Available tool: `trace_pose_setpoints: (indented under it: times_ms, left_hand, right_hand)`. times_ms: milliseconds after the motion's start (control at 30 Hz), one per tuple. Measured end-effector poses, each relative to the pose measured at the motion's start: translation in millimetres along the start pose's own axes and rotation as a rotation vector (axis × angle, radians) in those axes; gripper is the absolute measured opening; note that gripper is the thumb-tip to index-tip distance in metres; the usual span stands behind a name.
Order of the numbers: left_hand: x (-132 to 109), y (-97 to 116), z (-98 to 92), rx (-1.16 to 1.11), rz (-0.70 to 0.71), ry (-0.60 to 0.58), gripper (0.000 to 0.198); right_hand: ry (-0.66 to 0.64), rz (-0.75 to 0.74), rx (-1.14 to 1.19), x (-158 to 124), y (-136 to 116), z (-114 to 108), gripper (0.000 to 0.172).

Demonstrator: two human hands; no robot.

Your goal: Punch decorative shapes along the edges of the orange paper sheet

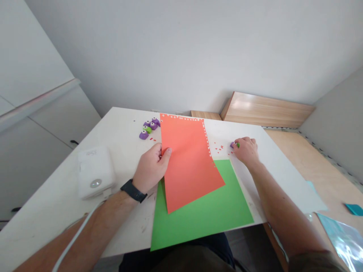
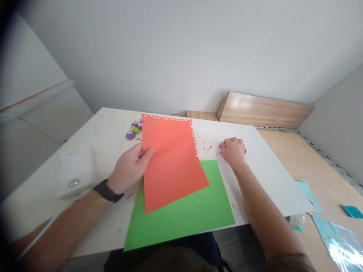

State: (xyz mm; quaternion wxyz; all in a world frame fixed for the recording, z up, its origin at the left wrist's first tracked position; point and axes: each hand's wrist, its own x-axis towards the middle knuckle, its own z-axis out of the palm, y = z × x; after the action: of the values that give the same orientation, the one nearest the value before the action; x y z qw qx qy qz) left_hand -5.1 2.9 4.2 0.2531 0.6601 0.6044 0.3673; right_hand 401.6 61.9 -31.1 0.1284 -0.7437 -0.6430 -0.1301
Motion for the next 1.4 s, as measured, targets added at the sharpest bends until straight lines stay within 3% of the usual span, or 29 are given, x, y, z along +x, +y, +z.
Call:
trace_pose_setpoints:
  times_ms: [200, 400, 533, 767, 1133, 1400]
  left_hand:
    - [0, 0, -0.1, 0.011, -0.002, 0.001, 0.024]
    - [0, 0, 0.3, -0.006, -0.008, 0.005, 0.023]
    - [0, 0, 1.0, -0.016, -0.003, 0.013, 0.022]
    - [0, -1, 1.0, -0.013, 0.011, 0.02, 0.022]
    - [0, -2, 0.8, 0.005, 0.019, 0.014, 0.024]
    - [0, -1, 1.2, -0.008, 0.019, 0.008, 0.025]
  right_hand:
    - [0.009, 0.07, -0.027, 3, 15, 2, 0.04]
    - [-0.022, 0.079, 0.018, -6, 27, 4, 0.064]
    - [0.001, 0.086, 0.002, -10, 35, 8, 0.07]
    - [-0.037, 0.176, 0.074, 5, 43, 16, 0.078]
    - [0.014, 0.204, 0.065, 36, 53, 32, 0.068]
    - [0.029, 0.087, 0.159, 44, 57, 38, 0.054]
